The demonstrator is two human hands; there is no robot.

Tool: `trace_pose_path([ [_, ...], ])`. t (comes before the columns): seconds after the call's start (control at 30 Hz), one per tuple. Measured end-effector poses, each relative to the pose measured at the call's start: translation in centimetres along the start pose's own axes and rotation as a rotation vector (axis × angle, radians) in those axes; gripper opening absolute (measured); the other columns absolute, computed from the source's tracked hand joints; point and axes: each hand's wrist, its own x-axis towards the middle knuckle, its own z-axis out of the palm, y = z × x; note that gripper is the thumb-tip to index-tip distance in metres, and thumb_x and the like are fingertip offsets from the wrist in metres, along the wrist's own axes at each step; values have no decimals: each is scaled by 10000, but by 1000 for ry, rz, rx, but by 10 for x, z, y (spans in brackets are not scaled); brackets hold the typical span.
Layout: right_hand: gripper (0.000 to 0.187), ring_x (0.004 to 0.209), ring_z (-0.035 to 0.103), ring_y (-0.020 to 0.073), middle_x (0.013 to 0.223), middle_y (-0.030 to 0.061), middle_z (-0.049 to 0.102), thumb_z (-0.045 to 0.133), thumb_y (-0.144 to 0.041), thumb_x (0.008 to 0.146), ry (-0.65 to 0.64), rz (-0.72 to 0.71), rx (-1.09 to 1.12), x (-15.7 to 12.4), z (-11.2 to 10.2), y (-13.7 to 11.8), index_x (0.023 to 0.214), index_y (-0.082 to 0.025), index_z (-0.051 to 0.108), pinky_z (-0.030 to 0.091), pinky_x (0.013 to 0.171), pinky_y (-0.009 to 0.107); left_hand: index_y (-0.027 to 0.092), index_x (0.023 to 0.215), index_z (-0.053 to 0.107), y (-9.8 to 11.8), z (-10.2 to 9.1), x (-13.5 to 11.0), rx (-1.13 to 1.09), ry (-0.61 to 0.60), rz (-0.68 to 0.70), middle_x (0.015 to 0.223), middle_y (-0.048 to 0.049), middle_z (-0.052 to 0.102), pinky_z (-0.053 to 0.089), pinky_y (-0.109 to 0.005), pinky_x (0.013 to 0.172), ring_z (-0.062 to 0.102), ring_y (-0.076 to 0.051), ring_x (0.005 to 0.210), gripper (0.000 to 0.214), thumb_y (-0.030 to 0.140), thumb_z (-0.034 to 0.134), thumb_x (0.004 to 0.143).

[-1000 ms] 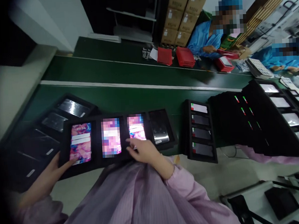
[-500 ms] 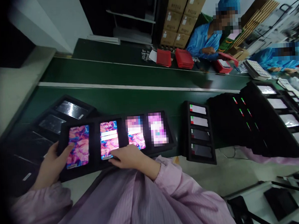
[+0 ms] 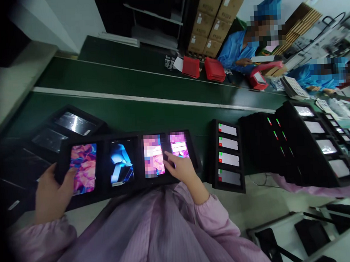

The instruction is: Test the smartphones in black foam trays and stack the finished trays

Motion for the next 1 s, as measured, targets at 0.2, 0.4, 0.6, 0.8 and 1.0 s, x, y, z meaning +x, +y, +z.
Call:
trace_pose_path([
  [0.2, 331, 505, 595, 120, 768, 25, 783, 536, -328, 1006, 106, 4, 66, -28, -26, 32, 1121, -198, 818, 452, 564, 228, 77, 1329, 598, -16, 2, -1, -52, 44, -66, 1240, -224, 651, 462, -583, 1089, 613, -411, 1196, 807, 603, 417, 744],
  [0.4, 316, 479, 556, 133, 926, 52, 819, 525, -349, 1005, 191, 127, 35, -24, -23, 37, 1103, -224, 798, 438, 517, 256, 106, 1281, 624, -19, 5, 5, -82, 50, -28, 1160, -197, 658, 468, -600, 1084, 582, -417, 1226, 766, 609, 436, 735],
  [0.6, 263, 551, 613, 107, 1124, 58, 808, 522, -312, 1014, 138, -11, 120, -12, 2, -4, 974, -222, 766, 469, 570, 230, 171, 1349, 598, -39, -5, 1, -234, -55, -51, 1318, -156, 632, 471, -532, 1119, 610, -353, 1220, 805, 657, 465, 720],
  [0.8, 277, 808, 755, 133, 1050, 21, 822, 539, -315, 1027, -157, -313, 113, -16, 44, -49, 1170, -223, 757, 483, 652, 219, 213, 1367, 589, -60, -7, -7, -262, -103, -38, 1408, -136, 592, 409, -497, 1189, 510, -349, 1384, 870, 707, 595, 652],
  [1.0, 211, 872, 766, 147, 1275, 5, 761, 575, -290, 1019, -278, -433, 79, -6, 53, -70, 927, -217, 750, 455, 602, 253, 192, 1491, 468, -72, -5, -10, -295, -219, -14, 1493, -156, 549, 386, -518, 1202, 493, -345, 1418, 987, 690, 645, 657],
])
